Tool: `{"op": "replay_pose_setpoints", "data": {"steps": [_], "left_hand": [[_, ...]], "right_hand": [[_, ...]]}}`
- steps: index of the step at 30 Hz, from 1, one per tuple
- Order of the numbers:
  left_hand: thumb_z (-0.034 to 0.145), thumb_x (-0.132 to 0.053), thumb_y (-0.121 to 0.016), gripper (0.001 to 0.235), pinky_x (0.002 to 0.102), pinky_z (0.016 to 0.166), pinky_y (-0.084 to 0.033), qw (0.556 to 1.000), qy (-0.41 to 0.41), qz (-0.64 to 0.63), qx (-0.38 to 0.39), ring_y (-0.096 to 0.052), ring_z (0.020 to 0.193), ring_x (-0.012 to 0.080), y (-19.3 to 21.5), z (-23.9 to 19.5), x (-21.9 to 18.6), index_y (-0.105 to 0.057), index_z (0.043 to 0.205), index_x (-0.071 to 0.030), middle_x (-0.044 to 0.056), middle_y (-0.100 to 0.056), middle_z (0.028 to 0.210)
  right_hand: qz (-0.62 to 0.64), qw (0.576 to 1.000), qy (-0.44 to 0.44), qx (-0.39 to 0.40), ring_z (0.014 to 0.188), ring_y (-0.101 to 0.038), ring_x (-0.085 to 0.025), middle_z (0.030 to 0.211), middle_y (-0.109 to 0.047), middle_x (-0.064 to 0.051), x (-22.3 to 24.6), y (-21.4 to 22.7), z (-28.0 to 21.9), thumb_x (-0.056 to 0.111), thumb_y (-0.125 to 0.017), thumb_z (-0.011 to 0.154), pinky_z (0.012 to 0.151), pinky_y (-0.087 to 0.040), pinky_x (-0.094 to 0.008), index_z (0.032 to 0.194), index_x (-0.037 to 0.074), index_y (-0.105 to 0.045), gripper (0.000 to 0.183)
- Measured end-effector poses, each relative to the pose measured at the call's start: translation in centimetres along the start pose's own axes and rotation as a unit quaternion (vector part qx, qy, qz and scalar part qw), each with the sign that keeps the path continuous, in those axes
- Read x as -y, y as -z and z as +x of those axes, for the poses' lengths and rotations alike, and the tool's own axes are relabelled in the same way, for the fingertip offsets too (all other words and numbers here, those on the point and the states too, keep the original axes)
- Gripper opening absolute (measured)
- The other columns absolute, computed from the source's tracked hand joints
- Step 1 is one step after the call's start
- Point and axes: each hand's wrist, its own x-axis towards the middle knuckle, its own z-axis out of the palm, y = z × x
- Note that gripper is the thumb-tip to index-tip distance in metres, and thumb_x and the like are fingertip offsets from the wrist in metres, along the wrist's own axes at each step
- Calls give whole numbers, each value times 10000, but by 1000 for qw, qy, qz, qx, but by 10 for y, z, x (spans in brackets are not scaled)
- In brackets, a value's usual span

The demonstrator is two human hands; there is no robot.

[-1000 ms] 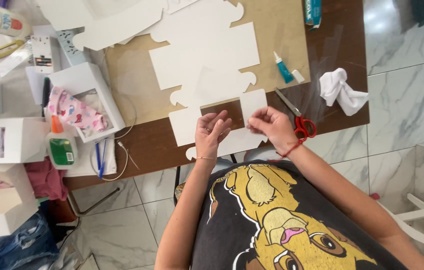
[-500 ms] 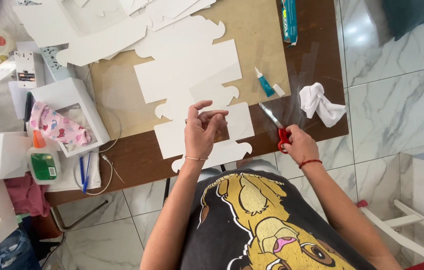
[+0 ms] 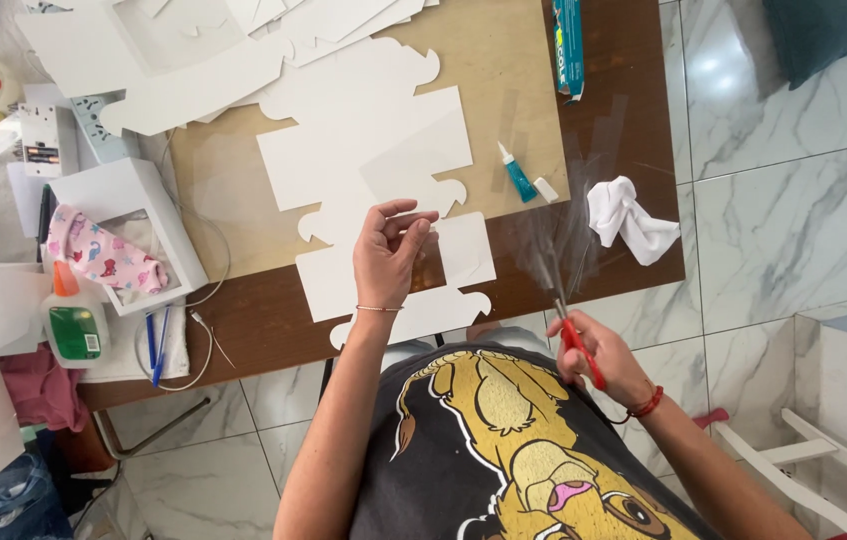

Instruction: The person cuts small pieces of white paper with scissors, applies glue to the edges of a flat white cardboard box template, and presses the flaps to adhere them. The process is repeated for multiple box templates on a cluttered work table.

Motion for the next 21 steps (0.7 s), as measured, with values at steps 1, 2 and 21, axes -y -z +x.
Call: {"op": "replay_pose_setpoints", "data": {"steps": [1,2,21], "left_hand": [[818,-137,-591,239,114,530,-470,1000,1,0,-2,-617,700,79,0,0,0,-485,1029,-100,56,-653,897],[816,-133,-593,237,116,527,-473,1000,0,2,-4,-621,700,82,0,0,0,-488,1027,-101,57,-655,892],[805,-163,-611,244,129,532,-467,999,37,14,32,-627,698,89,1,-13,0,-500,1013,-101,61,-660,888]], "right_hand": [[0,1000,-1,2,328,-545,-213,461,-572,-167,2,-2,1,476,-693,594,326,-400,-250,957,-17,-525,635],[-26,1000,4,16,379,-533,-167,502,-581,-132,5,-4,3,519,-682,570,376,-400,-232,1016,19,-513,691],[-32,999,41,-11,392,-513,-120,541,-558,-111,19,-24,21,416,-730,581,406,-415,-211,1043,18,-518,646]]}}
